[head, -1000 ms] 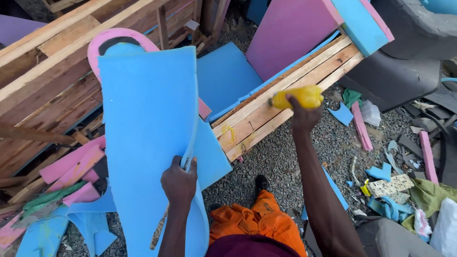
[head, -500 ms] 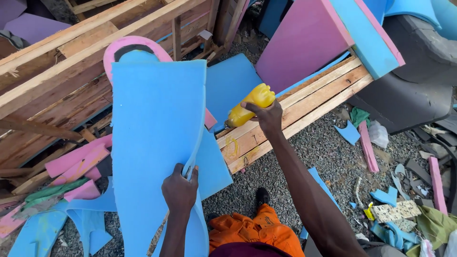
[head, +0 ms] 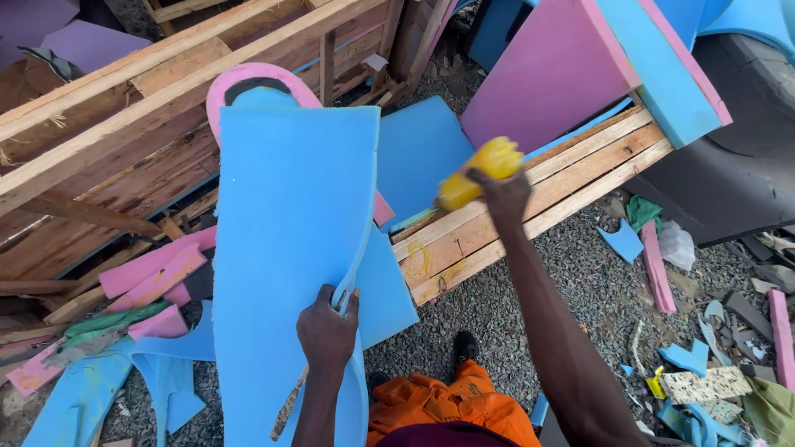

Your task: Cutting foam sheets to size and applying adhesive to wooden furniture frames for reupholstery.

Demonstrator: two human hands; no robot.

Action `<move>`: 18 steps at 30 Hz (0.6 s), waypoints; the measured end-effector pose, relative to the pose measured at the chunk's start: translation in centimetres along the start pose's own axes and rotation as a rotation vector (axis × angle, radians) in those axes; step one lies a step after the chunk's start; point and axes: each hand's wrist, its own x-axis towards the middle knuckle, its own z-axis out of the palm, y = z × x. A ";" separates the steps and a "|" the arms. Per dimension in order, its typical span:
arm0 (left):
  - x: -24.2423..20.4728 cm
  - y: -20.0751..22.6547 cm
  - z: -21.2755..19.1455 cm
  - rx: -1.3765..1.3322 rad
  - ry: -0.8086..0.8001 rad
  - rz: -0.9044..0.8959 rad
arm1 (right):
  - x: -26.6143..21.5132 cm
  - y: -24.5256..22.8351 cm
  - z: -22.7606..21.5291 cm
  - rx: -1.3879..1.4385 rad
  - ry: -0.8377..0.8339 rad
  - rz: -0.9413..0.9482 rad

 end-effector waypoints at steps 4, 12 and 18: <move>0.1 0.2 0.1 -0.011 0.022 0.009 | 2.3 -0.1 -4.0 -0.015 0.265 -0.012; 0.6 -0.2 0.2 0.115 -0.002 0.030 | -2.0 0.0 -9.0 -0.035 -0.038 0.042; 0.8 -0.4 0.0 0.126 -0.007 0.031 | -4.0 2.2 -13.6 -0.187 0.416 -0.049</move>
